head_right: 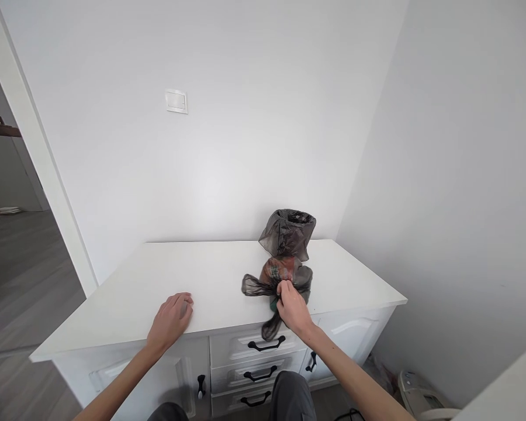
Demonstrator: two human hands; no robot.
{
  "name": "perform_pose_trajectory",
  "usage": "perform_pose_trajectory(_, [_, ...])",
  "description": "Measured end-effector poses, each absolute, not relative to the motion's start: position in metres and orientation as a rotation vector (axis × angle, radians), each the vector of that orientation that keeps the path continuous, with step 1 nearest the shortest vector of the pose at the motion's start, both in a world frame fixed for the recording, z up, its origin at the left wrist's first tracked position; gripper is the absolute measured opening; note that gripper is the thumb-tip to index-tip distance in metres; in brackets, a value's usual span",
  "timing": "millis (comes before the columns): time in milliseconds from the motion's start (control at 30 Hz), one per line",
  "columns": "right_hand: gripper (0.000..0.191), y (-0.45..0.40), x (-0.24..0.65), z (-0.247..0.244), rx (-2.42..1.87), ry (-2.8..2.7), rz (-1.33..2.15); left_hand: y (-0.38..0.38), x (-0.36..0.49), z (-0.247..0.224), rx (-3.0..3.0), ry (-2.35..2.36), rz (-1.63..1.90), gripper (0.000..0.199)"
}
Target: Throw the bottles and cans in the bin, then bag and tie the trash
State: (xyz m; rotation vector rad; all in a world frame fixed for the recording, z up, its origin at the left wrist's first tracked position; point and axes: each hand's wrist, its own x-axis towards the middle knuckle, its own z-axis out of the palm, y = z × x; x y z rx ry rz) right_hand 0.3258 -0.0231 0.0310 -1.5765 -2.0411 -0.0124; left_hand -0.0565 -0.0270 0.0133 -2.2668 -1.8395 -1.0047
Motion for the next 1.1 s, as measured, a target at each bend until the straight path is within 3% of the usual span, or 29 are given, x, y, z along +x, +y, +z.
perform_pose_trajectory(267, [0.022, -0.045, 0.263, 0.062, -1.067, -2.115, 0.301, -0.041, 0.020, 0.021, -2.638, -1.364, -1.013, 0.030])
perform_pose_trajectory(467, [0.037, -0.050, 0.260, 0.064, -1.129, -2.025, 0.521, -0.033, 0.064, 0.038, -2.683, -1.429, -0.804, 0.025])
perform_pose_trajectory(600, [0.044, -0.051, 0.274, 0.065, -1.199, -2.107, 0.467, -0.026, 0.068, 0.049, -2.684, -1.421, -0.766, 0.020])
perform_pose_trajectory(967, [0.013, -0.036, 0.317, 0.072, -1.143, -1.957, 0.406, -0.015, 0.049, 0.080, -2.463, -1.572, -1.064, 0.029])
perform_pose_trajectory(1100, [0.013, -0.035, 0.327, 0.070, -1.250, -1.724, 0.478, -0.009, 0.025, 0.089, -2.313, -1.817, -1.234, 0.029])
